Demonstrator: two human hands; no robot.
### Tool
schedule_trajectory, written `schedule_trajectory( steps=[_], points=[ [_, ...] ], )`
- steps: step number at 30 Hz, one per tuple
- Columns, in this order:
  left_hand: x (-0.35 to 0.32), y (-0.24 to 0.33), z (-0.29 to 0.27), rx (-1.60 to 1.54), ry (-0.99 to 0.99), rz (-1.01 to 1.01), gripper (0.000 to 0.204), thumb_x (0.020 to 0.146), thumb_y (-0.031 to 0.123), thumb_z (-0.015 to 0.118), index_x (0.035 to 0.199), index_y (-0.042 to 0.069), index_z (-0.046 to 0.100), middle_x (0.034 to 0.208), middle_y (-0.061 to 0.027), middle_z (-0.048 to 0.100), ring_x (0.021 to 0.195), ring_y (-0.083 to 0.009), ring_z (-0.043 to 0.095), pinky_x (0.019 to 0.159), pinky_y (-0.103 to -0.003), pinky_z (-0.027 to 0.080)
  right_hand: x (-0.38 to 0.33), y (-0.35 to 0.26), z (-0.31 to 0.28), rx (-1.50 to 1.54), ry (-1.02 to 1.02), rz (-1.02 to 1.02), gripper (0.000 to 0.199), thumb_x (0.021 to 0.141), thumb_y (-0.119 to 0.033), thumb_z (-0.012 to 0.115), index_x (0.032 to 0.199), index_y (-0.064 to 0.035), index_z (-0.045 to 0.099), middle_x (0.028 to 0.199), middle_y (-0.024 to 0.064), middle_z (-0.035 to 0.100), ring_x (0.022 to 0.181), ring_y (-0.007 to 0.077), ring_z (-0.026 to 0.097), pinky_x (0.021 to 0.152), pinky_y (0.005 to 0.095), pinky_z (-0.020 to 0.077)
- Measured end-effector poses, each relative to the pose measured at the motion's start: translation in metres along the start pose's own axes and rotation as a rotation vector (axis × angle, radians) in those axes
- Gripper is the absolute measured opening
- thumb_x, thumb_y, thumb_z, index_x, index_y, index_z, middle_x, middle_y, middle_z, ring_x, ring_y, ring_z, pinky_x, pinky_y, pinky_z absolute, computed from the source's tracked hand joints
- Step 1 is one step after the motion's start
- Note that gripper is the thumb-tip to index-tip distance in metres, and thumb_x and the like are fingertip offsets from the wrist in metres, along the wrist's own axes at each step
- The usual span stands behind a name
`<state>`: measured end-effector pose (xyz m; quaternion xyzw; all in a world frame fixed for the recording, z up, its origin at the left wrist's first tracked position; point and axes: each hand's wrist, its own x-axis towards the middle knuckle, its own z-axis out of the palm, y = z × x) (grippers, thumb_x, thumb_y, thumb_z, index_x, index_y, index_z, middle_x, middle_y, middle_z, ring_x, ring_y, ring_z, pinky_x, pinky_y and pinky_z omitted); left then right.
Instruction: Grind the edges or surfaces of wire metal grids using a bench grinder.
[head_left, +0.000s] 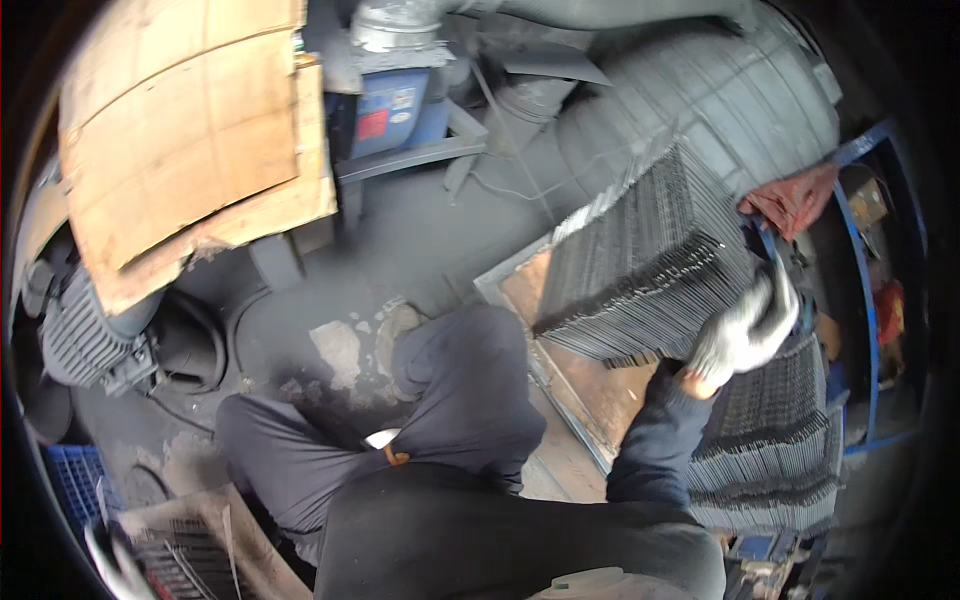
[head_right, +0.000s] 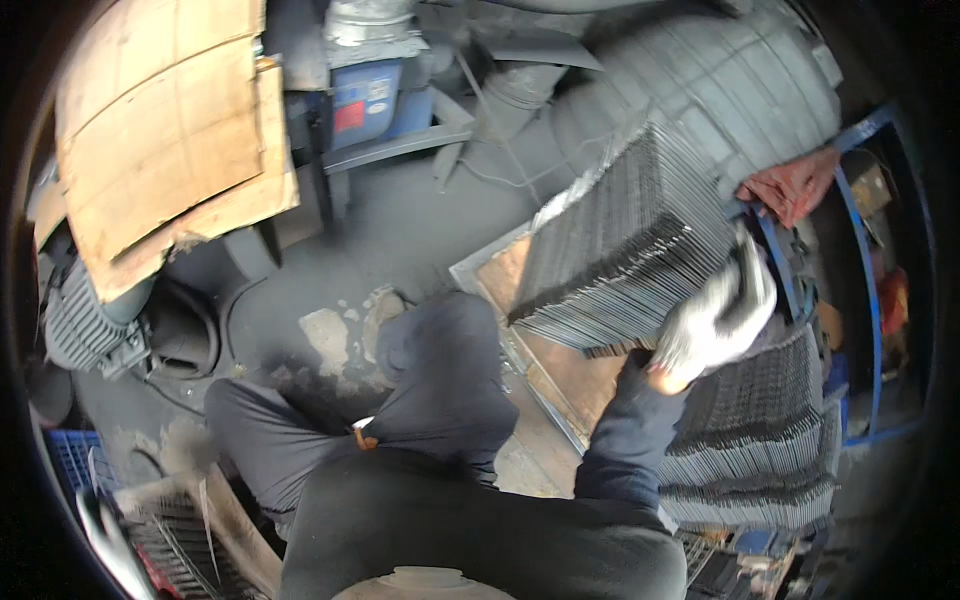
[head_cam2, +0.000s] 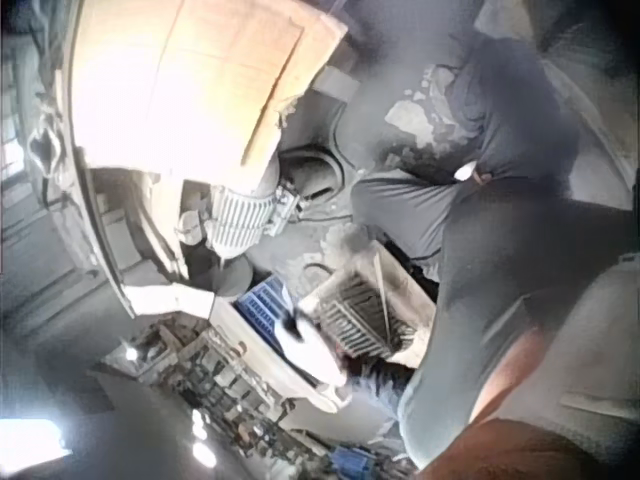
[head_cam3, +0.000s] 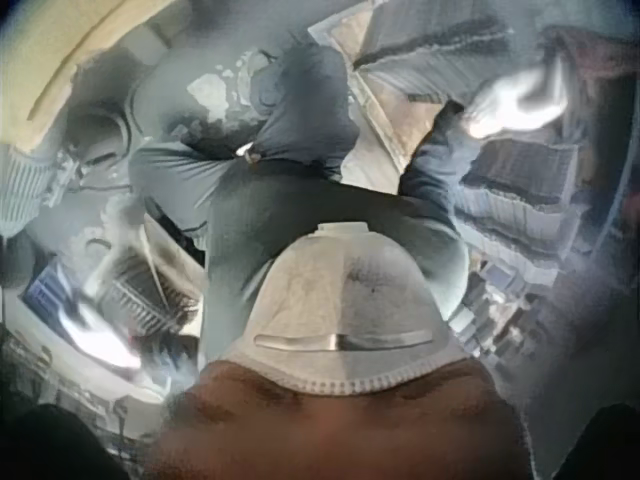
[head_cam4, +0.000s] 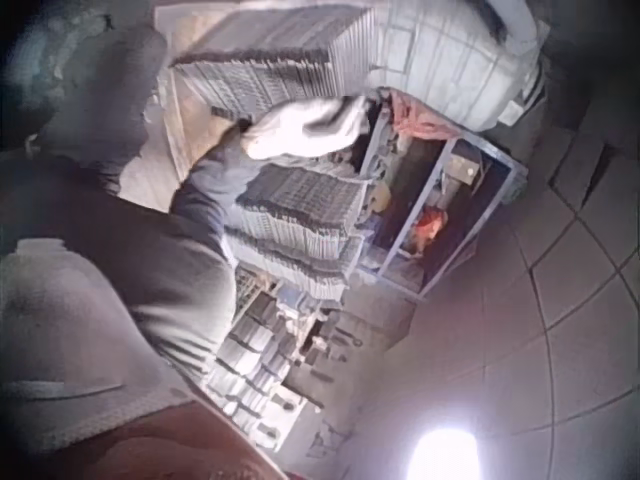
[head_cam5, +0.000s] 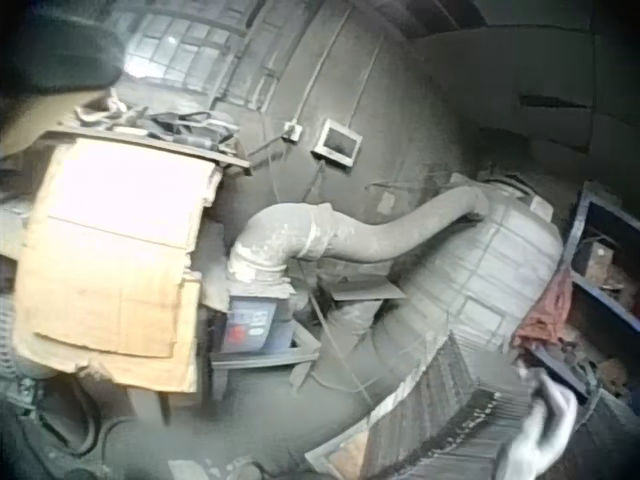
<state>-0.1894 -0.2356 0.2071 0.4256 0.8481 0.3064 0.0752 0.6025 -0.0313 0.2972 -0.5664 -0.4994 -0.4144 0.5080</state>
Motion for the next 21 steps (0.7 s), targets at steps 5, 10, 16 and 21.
schedule_trajectory(
  steps=[5, 10, 16, 21],
  points=[
    [-0.030, 0.234, 0.113, 0.192, -0.010, 0.725, 0.034, 0.087, -0.001, 0.070, 0.120, -0.003, 0.069, 0.105, -0.0231, 0.074, 0.093, -0.0437, 0.072, 0.085, -0.046, 0.057, -0.107, -0.178, 0.030, 0.700, -0.751, 0.334, 0.078, 0.084, 0.002, 0.085, 0.152, 0.0011, 0.047, 0.145, 0.0150, 0.058, 0.127, 0.0291, 0.062, 0.109, 0.0414, 0.0512],
    [-0.034, 0.302, 0.182, 0.031, -0.193, 0.881, 0.029, 0.083, -0.001, 0.073, 0.112, 0.002, 0.070, 0.098, -0.0189, 0.070, 0.088, -0.0393, 0.070, 0.078, -0.045, 0.055, -0.204, -0.269, 0.073, 1.660, -1.414, 1.134, 0.056, 0.093, -0.001, 0.080, 0.144, 0.0052, 0.056, 0.135, 0.0144, 0.066, 0.121, 0.0227, 0.065, 0.106, 0.0356, 0.0522],
    [-0.040, 0.245, 0.238, 0.018, 0.074, 0.717, 0.063, 0.079, 0.010, 0.087, 0.138, 0.007, 0.063, 0.130, -0.0215, 0.064, 0.118, -0.0427, 0.063, 0.103, -0.050, 0.049, -0.256, -0.262, 0.098, 1.493, -1.599, 1.167, 0.013, 0.101, -0.005, 0.071, 0.113, 0.0006, 0.068, 0.095, 0.0033, 0.071, 0.082, 0.0125, 0.064, 0.077, 0.0304, 0.0549],
    [-0.012, 0.197, 0.312, -0.739, -0.372, -0.295, 0.074, 0.088, 0.014, 0.089, 0.148, 0.001, 0.047, 0.120, -0.0166, 0.070, 0.111, -0.0195, 0.068, 0.100, -0.032, 0.055, -0.296, -0.204, 0.149, 1.276, -1.299, 1.250, 0.015, 0.103, -0.005, 0.070, 0.117, -0.0021, 0.072, 0.106, 0.0039, 0.075, 0.093, 0.0108, 0.068, 0.084, 0.0279, 0.0569]
  ],
)
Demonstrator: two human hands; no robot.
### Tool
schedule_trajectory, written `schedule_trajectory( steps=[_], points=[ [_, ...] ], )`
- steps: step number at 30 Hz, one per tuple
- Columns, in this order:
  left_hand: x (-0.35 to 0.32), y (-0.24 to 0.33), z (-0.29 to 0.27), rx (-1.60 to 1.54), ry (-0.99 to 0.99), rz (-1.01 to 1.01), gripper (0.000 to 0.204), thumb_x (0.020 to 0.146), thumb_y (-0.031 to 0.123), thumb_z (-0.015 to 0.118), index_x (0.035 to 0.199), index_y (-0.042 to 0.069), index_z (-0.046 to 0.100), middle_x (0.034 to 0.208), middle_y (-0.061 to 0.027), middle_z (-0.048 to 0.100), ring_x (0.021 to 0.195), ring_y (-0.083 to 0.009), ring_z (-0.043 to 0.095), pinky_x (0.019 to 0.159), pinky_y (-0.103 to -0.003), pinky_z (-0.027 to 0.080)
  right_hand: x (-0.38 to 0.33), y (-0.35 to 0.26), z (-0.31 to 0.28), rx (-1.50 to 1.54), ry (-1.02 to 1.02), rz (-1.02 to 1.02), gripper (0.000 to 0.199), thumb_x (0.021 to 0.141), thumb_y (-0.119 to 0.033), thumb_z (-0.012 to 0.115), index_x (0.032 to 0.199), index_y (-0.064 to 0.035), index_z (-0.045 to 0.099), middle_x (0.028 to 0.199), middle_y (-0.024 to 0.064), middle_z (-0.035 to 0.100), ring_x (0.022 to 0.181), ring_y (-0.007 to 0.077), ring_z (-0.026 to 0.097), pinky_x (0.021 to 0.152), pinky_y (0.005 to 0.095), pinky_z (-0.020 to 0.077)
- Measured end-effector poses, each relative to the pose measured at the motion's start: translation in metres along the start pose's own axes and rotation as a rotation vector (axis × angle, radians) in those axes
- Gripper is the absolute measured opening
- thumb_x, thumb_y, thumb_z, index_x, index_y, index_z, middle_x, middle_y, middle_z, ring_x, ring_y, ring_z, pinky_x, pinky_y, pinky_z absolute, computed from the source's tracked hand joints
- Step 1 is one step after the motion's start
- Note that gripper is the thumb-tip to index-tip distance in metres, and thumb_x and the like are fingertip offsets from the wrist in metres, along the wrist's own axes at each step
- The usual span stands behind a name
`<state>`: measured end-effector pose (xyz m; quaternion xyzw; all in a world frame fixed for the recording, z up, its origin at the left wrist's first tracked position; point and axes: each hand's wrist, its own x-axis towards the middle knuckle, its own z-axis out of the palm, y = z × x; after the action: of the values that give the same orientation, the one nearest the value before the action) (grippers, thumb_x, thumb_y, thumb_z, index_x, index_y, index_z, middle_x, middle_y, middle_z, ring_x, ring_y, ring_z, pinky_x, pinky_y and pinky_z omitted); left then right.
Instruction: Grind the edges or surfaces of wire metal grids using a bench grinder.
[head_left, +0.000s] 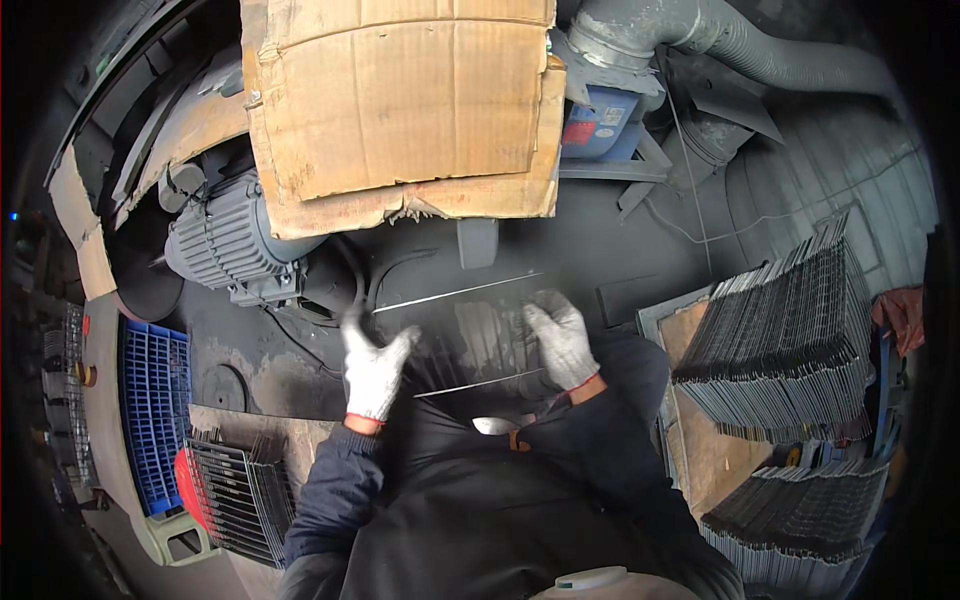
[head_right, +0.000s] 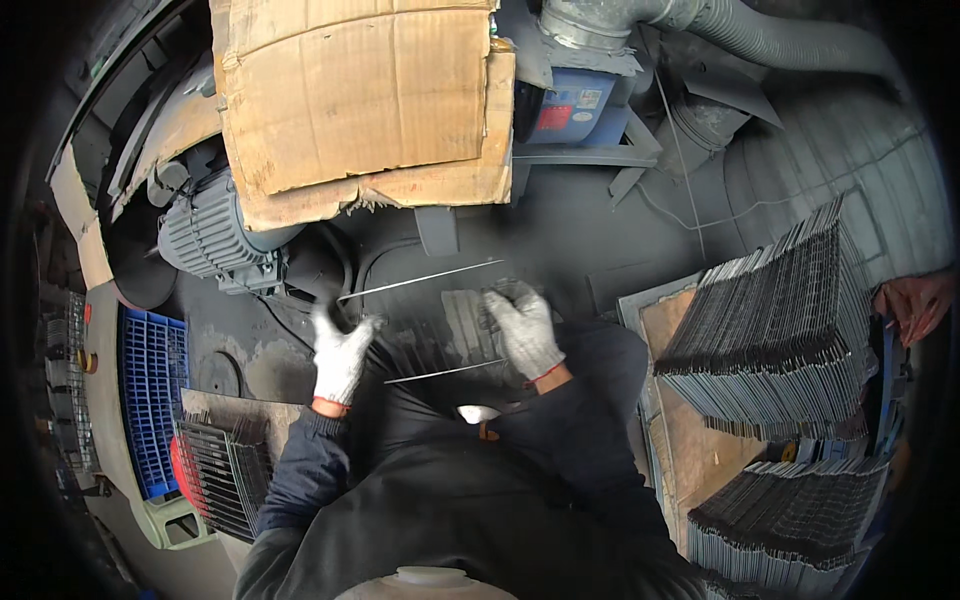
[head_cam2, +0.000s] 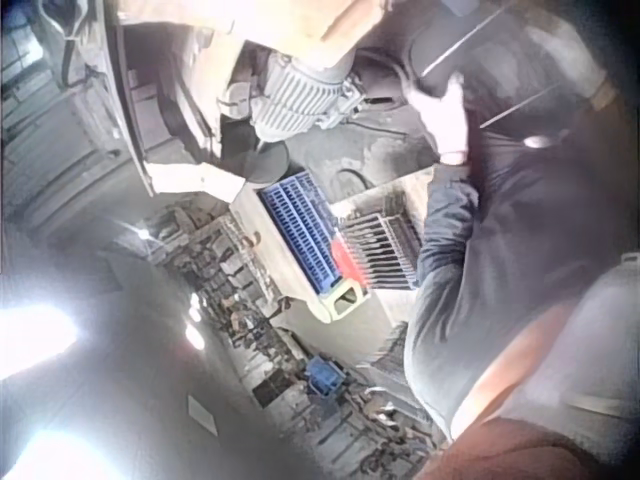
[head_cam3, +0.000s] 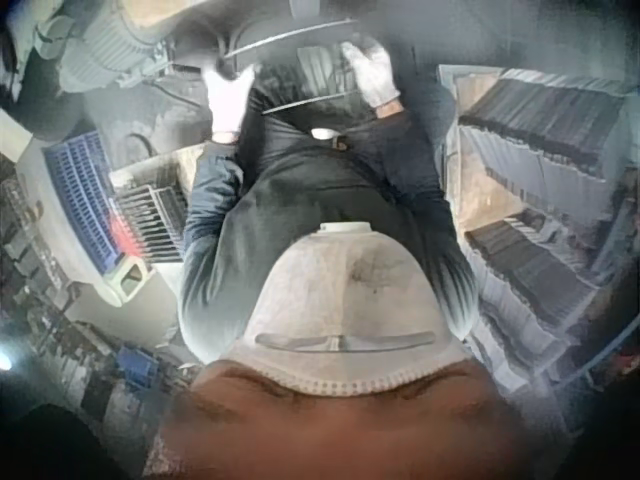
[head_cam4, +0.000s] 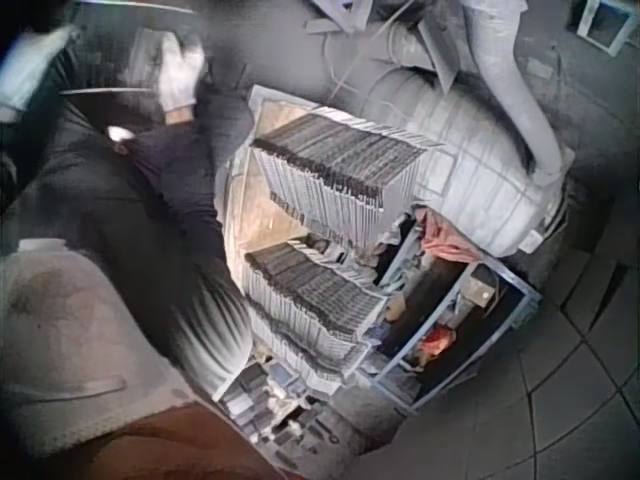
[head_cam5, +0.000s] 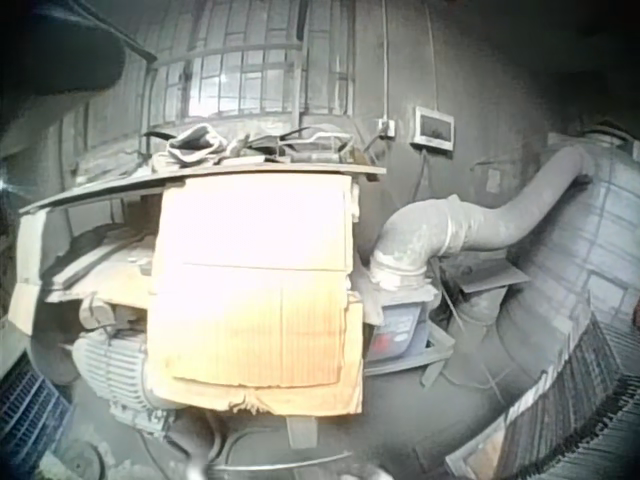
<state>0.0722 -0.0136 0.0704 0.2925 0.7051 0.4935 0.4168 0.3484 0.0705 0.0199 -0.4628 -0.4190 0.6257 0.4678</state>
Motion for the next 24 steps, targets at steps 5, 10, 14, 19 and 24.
schedule_trajectory(
  steps=[5, 10, 14, 19, 24],
  points=[
    [0.045, -0.066, 0.061, -0.196, -0.332, 0.035, 0.044, 0.098, 0.008, 0.076, 0.133, -0.004, 0.051, 0.104, -0.0102, 0.072, 0.091, -0.0124, 0.069, 0.081, -0.026, 0.056, 0.020, -0.005, -0.038, -0.101, 0.046, -0.023, 0.021, 0.103, -0.003, 0.069, 0.125, -0.0022, 0.069, 0.112, 0.0037, 0.074, 0.096, 0.0121, 0.069, 0.088, 0.0284, 0.0579],
    [0.057, -0.054, 0.091, -0.197, -0.329, 0.091, 0.018, 0.100, 0.005, 0.074, 0.103, 0.005, 0.056, 0.087, -0.0019, 0.067, 0.076, -0.0095, 0.062, 0.071, -0.027, 0.052, 0.035, -0.013, -0.048, 0.066, 0.081, 0.126, 0.022, 0.103, -0.002, 0.068, 0.125, -0.0019, 0.069, 0.113, 0.0037, 0.074, 0.103, 0.0116, 0.067, 0.096, 0.0284, 0.0553],
    [0.075, -0.087, 0.050, -0.279, -0.291, 0.018, 0.025, 0.101, 0.008, 0.073, 0.119, -0.001, 0.058, 0.095, -0.0049, 0.070, 0.087, -0.0129, 0.068, 0.080, -0.028, 0.056, 0.050, 0.016, -0.004, -0.031, 0.052, 0.047, 0.017, 0.103, -0.006, 0.071, 0.119, -0.0030, 0.069, 0.110, 0.0033, 0.073, 0.098, 0.0126, 0.066, 0.087, 0.0290, 0.0551],
    [0.081, -0.089, 0.056, -0.216, -0.330, -0.007, 0.032, 0.099, 0.011, 0.077, 0.123, -0.001, 0.059, 0.107, -0.0089, 0.072, 0.096, -0.0137, 0.068, 0.085, -0.029, 0.056, 0.044, 0.012, -0.013, -0.089, 0.114, 0.053, 0.020, 0.101, -0.004, 0.072, 0.121, -0.0023, 0.070, 0.110, 0.0032, 0.073, 0.099, 0.0120, 0.067, 0.091, 0.0295, 0.0550],
    [0.065, -0.068, 0.102, -0.346, -0.415, 0.043, 0.019, 0.101, 0.009, 0.074, 0.115, 0.003, 0.062, 0.096, -0.0034, 0.071, 0.083, -0.0107, 0.064, 0.075, -0.027, 0.054, 0.041, -0.037, -0.038, -0.042, 0.183, 0.155, 0.022, 0.103, -0.005, 0.067, 0.124, -0.0010, 0.070, 0.110, 0.0056, 0.075, 0.095, 0.0138, 0.070, 0.086, 0.0298, 0.0578]
  ],
)
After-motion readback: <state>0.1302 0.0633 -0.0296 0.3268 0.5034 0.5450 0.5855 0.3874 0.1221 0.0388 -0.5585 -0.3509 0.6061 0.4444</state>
